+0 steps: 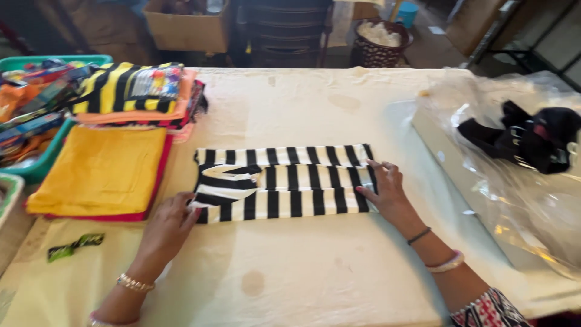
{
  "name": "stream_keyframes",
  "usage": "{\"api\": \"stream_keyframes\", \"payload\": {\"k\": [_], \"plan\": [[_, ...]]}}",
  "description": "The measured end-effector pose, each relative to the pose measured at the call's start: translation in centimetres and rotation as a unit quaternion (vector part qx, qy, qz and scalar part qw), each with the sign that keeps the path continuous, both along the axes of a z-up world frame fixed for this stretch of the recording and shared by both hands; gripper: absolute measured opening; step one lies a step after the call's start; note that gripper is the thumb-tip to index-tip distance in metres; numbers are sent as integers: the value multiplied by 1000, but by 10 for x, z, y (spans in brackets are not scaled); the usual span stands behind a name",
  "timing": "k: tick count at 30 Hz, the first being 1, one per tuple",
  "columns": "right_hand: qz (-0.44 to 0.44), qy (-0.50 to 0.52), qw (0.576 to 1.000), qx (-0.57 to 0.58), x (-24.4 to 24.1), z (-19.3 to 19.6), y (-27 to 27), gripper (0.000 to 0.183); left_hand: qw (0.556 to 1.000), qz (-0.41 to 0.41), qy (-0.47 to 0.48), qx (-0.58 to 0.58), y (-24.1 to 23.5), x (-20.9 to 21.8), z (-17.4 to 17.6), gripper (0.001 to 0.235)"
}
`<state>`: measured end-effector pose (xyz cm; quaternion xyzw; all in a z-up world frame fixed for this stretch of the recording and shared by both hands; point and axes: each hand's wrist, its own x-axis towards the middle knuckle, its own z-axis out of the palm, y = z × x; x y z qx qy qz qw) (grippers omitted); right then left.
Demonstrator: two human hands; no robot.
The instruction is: The person folds a pink garment, a yellow garment, and a black-and-white striped garment on a table. Each item is smoothed, folded into a compact rectangle, and placed on a stack.
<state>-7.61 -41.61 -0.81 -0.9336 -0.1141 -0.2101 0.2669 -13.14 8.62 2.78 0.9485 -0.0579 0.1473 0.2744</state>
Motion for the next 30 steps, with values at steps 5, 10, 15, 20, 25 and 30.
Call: {"api": "stream_keyframes", "payload": {"k": [5,10,15,20,25,30], "plan": [[-69,21,995,-73,-3,1,2,74,1000,-16,-8,17,6,2,-10,30],[-42,33,997,-49,0,-1,1,75,990,5,84,116,-8,4,23,29],[-98,121,988,1,11,4,2,82,959,-103,-16,263,-72,26,57,20],[-93,147,982,72,23,-11,-6,86,937,-259,-31,233,-179,62,46,37],[-85,49,995,6,21,-12,-6,88,924,-304,-127,195,-263,98,-20,68],[-37,85,994,61,28,-15,-11,89,932,-291,-85,200,-283,102,-55,80]]}}
